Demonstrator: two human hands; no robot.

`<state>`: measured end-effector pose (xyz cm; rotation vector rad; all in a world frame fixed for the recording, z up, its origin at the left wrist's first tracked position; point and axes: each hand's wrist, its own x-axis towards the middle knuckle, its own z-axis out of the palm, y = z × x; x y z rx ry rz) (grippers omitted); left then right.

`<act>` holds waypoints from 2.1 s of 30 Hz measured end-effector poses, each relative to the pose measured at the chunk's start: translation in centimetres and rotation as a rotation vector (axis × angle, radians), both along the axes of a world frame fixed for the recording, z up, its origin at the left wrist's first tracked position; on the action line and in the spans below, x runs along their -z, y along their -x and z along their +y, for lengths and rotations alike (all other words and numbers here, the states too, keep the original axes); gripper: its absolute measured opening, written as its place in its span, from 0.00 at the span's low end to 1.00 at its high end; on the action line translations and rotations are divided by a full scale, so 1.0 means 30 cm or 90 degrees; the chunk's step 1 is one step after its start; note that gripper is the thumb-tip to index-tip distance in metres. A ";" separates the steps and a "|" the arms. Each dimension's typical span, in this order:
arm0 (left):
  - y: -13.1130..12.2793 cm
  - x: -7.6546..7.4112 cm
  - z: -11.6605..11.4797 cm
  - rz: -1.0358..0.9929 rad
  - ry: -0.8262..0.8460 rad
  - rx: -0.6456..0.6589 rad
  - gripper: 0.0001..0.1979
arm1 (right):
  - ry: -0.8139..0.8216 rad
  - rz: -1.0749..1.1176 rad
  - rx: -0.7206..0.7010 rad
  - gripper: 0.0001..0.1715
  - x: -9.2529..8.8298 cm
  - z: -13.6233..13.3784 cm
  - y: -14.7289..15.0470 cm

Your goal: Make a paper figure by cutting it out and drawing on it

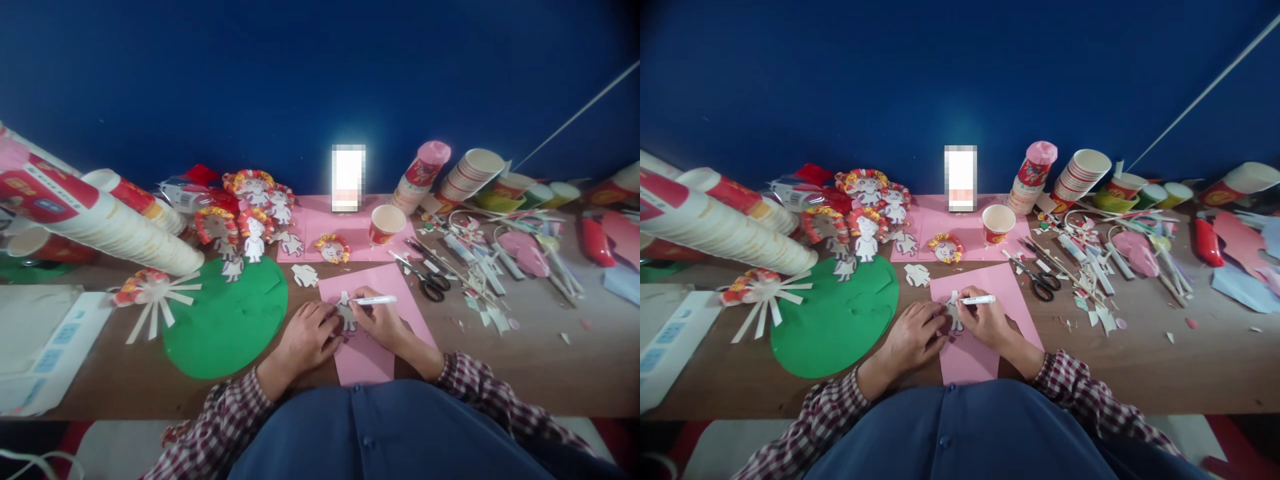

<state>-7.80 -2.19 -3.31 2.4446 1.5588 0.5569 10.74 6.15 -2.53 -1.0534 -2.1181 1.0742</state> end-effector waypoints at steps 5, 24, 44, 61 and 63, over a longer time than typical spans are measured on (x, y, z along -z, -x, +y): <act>0.001 0.002 -0.001 0.002 -0.002 -0.001 0.13 | -0.008 0.006 -0.007 0.05 0.000 0.000 0.000; 0.000 -0.004 0.000 0.000 0.017 0.000 0.14 | -0.015 -0.011 -0.010 0.04 0.013 0.003 -0.001; -0.002 -0.006 0.001 0.002 0.008 -0.003 0.13 | -0.021 -0.028 -0.013 0.04 0.011 0.004 0.000; -0.004 -0.011 0.005 0.005 -0.002 0.000 0.13 | -0.025 -0.019 -0.024 0.05 0.008 0.004 -0.002; -0.003 -0.010 0.005 0.007 -0.002 0.001 0.13 | -0.027 -0.020 -0.027 0.05 0.009 0.004 -0.003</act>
